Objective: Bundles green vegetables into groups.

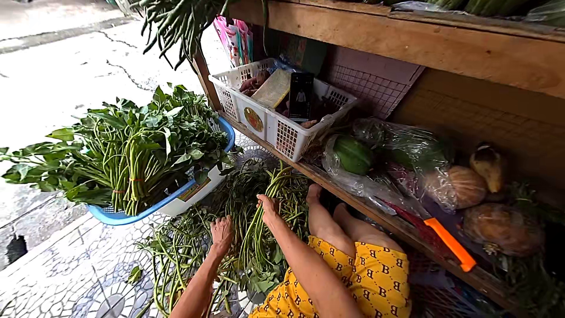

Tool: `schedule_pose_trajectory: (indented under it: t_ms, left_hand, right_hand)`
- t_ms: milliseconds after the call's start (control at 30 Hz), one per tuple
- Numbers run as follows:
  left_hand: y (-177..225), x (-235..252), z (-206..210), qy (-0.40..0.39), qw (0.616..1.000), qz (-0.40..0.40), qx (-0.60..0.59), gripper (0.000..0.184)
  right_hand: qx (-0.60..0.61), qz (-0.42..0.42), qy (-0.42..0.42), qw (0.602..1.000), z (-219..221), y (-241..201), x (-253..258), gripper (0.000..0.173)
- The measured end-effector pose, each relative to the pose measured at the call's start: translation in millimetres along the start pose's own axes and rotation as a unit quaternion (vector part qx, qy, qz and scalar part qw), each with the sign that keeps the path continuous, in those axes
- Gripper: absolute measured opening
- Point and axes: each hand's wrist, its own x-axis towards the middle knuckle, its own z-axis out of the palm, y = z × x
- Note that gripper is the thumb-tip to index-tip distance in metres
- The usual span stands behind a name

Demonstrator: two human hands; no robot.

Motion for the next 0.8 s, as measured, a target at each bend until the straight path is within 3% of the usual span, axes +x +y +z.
schedule_pose_trajectory:
  t_ms: [100, 167, 233, 300, 367, 467, 633, 800]
  left_hand:
    - [-19, -7, -23, 0.18, 0.981, 0.074, -0.017, 0.029]
    - [-31, -11, -44, 0.299, 0.947, 0.117, -0.014, 0.028]
    - [-38, -10, -73, 0.363, 0.919, 0.15, -0.023, 0.021]
    - [-38, -10, -98, 0.271, 0.945, 0.179, -0.022, 0.021]
    - [-39, -15, -124, 0.2, 0.966, 0.158, -0.035, 0.025]
    - [-56, -15, -164, 0.206, 0.967, 0.09, -0.119, 0.025]
    - [-77, -1, -197, 0.153, 0.951, 0.116, -0.242, 0.025]
    - [-56, 0, -195, 0.143, 0.94, 0.134, -0.28, 0.024]
  right_hand:
    - [-0.003, -0.003, -0.001, 1.0, -1, 1, 2, 0.012]
    - [-0.001, -0.002, -0.002, 1.0, -1, 3, 2, 0.013]
    - [0.005, -0.007, -0.004, 1.0, 0, 0, 2, 0.014]
    - [0.002, -0.01, 0.001, 1.0, -2, -5, 0, 0.014]
    - [-0.018, -0.008, 0.007, 1.0, -5, -7, -3, 0.013]
    - [-0.027, -0.012, 0.007, 1.0, -2, -8, -2, 0.015]
    - [-0.014, -0.01, -0.025, 1.0, -5, -5, 6, 0.021]
    - [-0.073, -0.046, -0.159, 0.983, -2, -5, 2, 0.036]
